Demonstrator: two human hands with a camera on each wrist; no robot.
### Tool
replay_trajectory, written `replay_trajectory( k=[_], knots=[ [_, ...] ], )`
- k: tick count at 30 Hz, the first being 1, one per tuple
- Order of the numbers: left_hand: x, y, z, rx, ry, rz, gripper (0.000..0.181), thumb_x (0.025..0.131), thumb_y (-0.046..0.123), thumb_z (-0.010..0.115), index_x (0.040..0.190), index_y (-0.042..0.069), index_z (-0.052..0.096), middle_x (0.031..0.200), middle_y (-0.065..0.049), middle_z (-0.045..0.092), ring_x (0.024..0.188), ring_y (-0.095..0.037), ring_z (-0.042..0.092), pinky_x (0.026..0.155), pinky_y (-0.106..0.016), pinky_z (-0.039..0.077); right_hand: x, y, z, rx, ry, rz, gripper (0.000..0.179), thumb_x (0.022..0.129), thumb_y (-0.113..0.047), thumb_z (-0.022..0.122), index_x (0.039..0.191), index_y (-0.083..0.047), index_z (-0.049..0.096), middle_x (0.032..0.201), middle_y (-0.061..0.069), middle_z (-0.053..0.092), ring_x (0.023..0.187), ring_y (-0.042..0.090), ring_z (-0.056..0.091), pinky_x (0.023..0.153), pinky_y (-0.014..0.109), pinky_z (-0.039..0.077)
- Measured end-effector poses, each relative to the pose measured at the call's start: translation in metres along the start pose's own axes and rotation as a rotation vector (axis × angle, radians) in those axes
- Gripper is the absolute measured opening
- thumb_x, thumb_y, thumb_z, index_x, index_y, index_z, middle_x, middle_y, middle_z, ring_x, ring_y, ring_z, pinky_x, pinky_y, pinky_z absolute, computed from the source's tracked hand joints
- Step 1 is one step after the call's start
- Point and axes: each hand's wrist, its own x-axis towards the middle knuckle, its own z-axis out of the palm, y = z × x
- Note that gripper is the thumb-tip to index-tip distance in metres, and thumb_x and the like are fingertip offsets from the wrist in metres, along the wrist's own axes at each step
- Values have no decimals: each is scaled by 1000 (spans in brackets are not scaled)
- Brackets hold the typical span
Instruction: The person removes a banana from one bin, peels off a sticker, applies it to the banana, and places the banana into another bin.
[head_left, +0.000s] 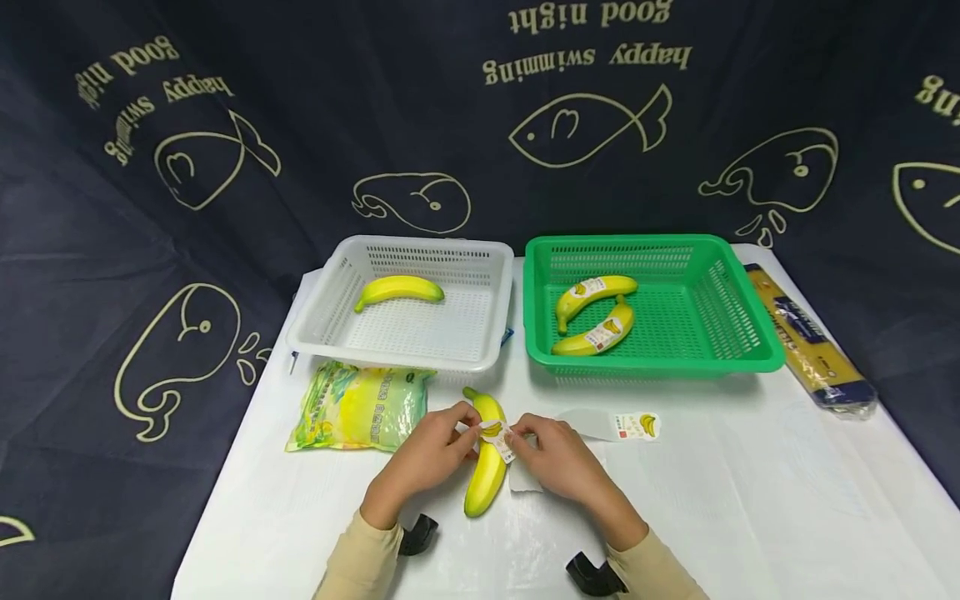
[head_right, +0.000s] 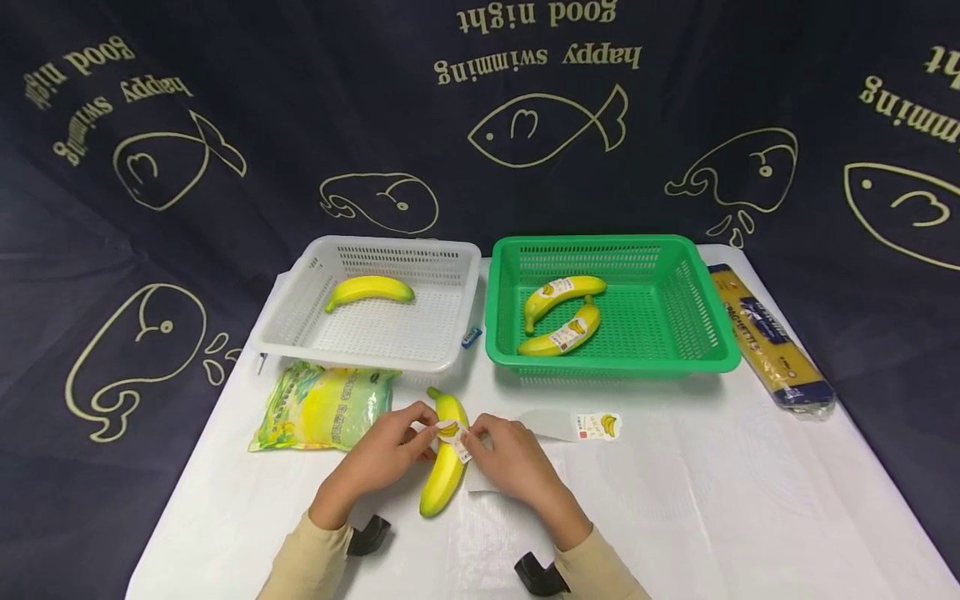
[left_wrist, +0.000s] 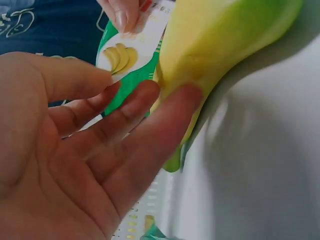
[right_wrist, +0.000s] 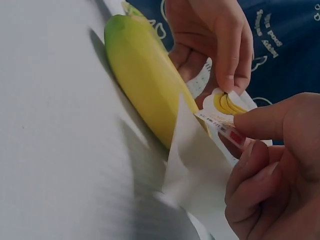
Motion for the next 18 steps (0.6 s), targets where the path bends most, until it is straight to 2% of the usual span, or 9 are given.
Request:
replay_trajectory(
  k=[5, 8, 13, 18],
  knots=[
    [9, 1, -3, 109, 60, 1, 8, 96, 25, 58, 89, 23, 61, 81, 11, 61, 69, -5, 60, 62, -27, 49, 1, -1, 4, -8, 58, -44, 17, 91, -32, 66, 74, -32, 65, 69, -16, 51, 61, 7, 45, 61, 29, 39],
    [14, 3, -3, 116, 86, -11, 10, 96, 27, 59, 88, 21, 62, 77, 11, 60, 68, -4, 58, 63, -27, 48, 1, -2, 8, 16, 61, -60, 18, 91, -30, 67, 73, -32, 66, 66, -15, 50, 59, 6, 44, 57, 26, 39],
    [19, 4, 0, -26, 125, -52, 7, 95, 22, 62, 91, 16, 62, 76, 5, 61, 64, -10, 59, 58, -28, 49, 3, -3, 12, 99, 37, -2, 25, 94, -28, 62, 70, -24, 66, 57, -13, 45, 53, 5, 40, 51, 24, 35],
    [20, 3, 2, -163, 165, -42, 4, 92, 13, 66, 91, 11, 63, 77, 0, 63, 61, -18, 61, 52, -29, 51, 4, -3, 11, 77, 28, 38, 31, 94, -30, 61, 65, -20, 65, 51, -13, 37, 49, 4, 37, 48, 24, 32]
  ],
)
